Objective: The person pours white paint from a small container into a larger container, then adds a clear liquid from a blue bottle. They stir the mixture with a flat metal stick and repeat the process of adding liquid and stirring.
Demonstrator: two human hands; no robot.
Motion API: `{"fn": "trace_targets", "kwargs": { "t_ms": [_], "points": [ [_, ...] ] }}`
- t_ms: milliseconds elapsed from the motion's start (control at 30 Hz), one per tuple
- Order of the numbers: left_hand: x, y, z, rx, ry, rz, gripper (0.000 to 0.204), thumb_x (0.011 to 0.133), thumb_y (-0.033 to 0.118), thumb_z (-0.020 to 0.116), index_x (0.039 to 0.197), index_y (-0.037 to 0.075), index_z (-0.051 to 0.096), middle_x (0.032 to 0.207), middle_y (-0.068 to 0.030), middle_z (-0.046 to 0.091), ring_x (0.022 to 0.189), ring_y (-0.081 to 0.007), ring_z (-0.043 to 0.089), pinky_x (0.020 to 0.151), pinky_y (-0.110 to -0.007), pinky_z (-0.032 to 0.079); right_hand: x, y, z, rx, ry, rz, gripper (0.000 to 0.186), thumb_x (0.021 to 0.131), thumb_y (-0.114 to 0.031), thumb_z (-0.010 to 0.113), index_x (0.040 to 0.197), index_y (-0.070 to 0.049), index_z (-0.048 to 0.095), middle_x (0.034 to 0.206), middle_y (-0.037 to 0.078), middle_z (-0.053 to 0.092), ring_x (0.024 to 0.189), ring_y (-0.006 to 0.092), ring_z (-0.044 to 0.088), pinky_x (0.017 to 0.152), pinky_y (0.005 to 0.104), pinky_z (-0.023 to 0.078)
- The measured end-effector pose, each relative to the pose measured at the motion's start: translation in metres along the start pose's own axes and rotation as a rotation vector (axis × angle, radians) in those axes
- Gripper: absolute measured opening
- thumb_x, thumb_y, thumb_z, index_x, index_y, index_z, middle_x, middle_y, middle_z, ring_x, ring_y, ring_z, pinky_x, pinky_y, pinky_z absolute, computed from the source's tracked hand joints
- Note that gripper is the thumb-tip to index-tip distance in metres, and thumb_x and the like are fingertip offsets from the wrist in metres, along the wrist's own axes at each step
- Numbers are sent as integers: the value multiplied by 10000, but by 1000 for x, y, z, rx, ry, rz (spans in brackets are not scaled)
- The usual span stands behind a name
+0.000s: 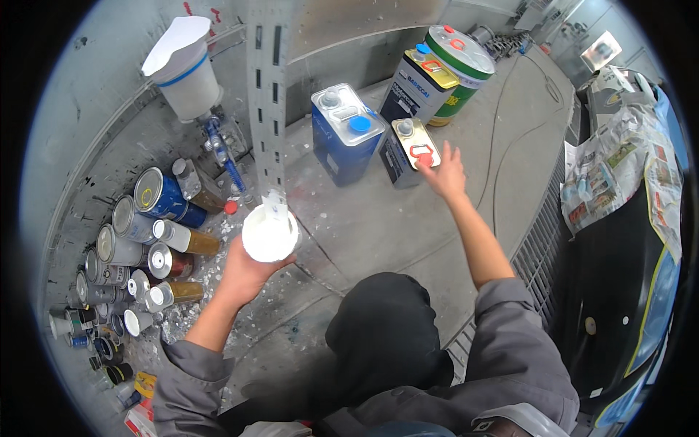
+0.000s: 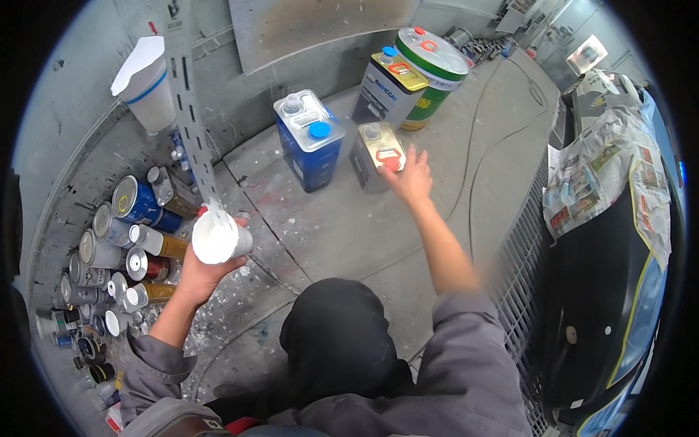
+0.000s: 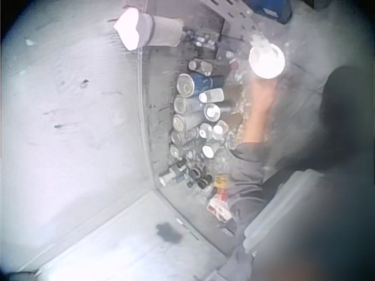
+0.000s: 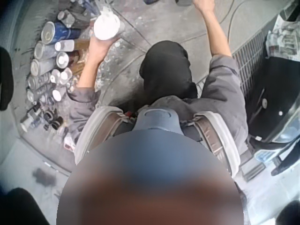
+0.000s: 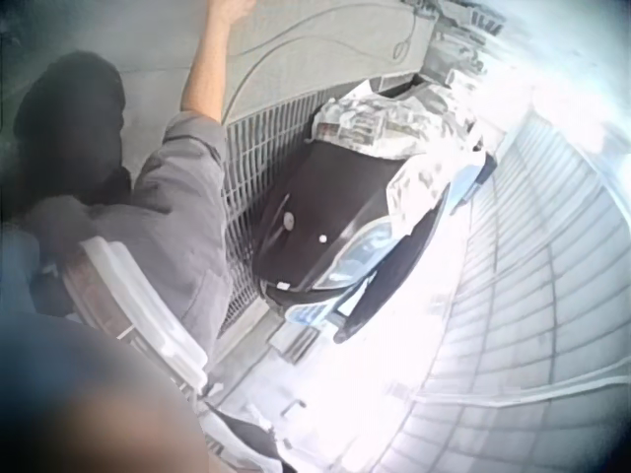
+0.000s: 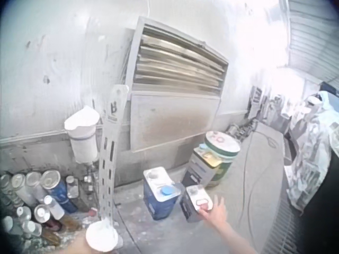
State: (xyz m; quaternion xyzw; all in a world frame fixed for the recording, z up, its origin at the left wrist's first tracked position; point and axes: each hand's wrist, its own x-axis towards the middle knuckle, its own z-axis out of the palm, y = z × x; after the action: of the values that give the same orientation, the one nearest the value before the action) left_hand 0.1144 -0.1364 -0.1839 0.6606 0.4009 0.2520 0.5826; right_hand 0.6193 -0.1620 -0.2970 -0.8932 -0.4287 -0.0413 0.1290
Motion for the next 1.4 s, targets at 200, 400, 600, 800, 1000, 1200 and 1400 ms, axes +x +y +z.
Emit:
{"fn": "trace_targets", "kwargs": {
  "t_ms": [200, 400, 600, 800, 1000, 1200, 1400],
  "points": [
    [19, -34, 62, -121, 137, -12, 555, 850, -8, 919, 1351, -11, 682, 1275, -55, 777, 1184, -152, 712, 1046, -342, 558, 10, -29, 42, 98, -101, 98, 1145, 797, -683, 853, 1699, -160, 379, 1686, 312, 348, 1471, 504, 473, 1179, 626, 415],
    [33, -67, 100, -259, 166, -53, 622, 861, -26, 891, 1431, -6, 641, 1323, -59, 763, 1230, -162, 703, 1086, -347, 548, 6, 2, 52, 249, 166, -5, 858, 801, -597, 850, 1545, -237, 620, 1489, 308, 506, 1322, 495, 545, 1121, 580, 483],
    [38, -89, 105, -264, 169, -54, 682, 877, -19, 855, 1510, 5, 604, 1401, -79, 727, 1311, -175, 665, 1135, -359, 519, -14, -25, -115, 114, -207, -400, 668, 751, -521, 888, 1345, -230, 797, 1343, 268, 628, 1252, 454, 603, 1091, 498, 534],
    [56, -134, 116, -291, 155, 59, 683, 871, -90, 814, 1510, 6, 593, 1391, -66, 719, 1281, -166, 684, 1107, -342, 546, -42, -126, -276, -196, -553, -888, 611, 710, -438, 920, 1258, -186, 821, 1283, 234, 654, 1221, 426, 626, 1058, 475, 539],
    [62, -138, 128, -330, 137, 82, 705, 878, -103, 813, 1531, 7, 572, 1392, -64, 715, 1244, -163, 706, 1052, -343, 585, -84, -222, -312, -540, -661, -1008, 480, 715, -431, 904, 1130, -190, 873, 1154, 165, 694, 1171, 388, 632, 963, 451, 572],
    [59, -126, 130, -146, 155, 117, 699, 850, -62, 846, 1501, 54, 622, 1386, -90, 717, 1176, -178, 740, 968, -343, 615, -114, -277, -300, -798, -724, -947, 474, 713, -420, 915, 1128, -193, 890, 1207, 151, 733, 1203, 355, 662, 953, 422, 594],
    [52, -117, 129, -200, 225, 148, 654, 788, 24, 876, 1412, 76, 688, 1316, -180, 733, 1231, -370, 709, 1039, -435, 563, -131, -320, -295, -984, -773, -866, 506, 730, -428, 918, 1123, -112, 879, 1202, 141, 786, 1192, 333, 714, 967, 409, 596]
  ]
}}
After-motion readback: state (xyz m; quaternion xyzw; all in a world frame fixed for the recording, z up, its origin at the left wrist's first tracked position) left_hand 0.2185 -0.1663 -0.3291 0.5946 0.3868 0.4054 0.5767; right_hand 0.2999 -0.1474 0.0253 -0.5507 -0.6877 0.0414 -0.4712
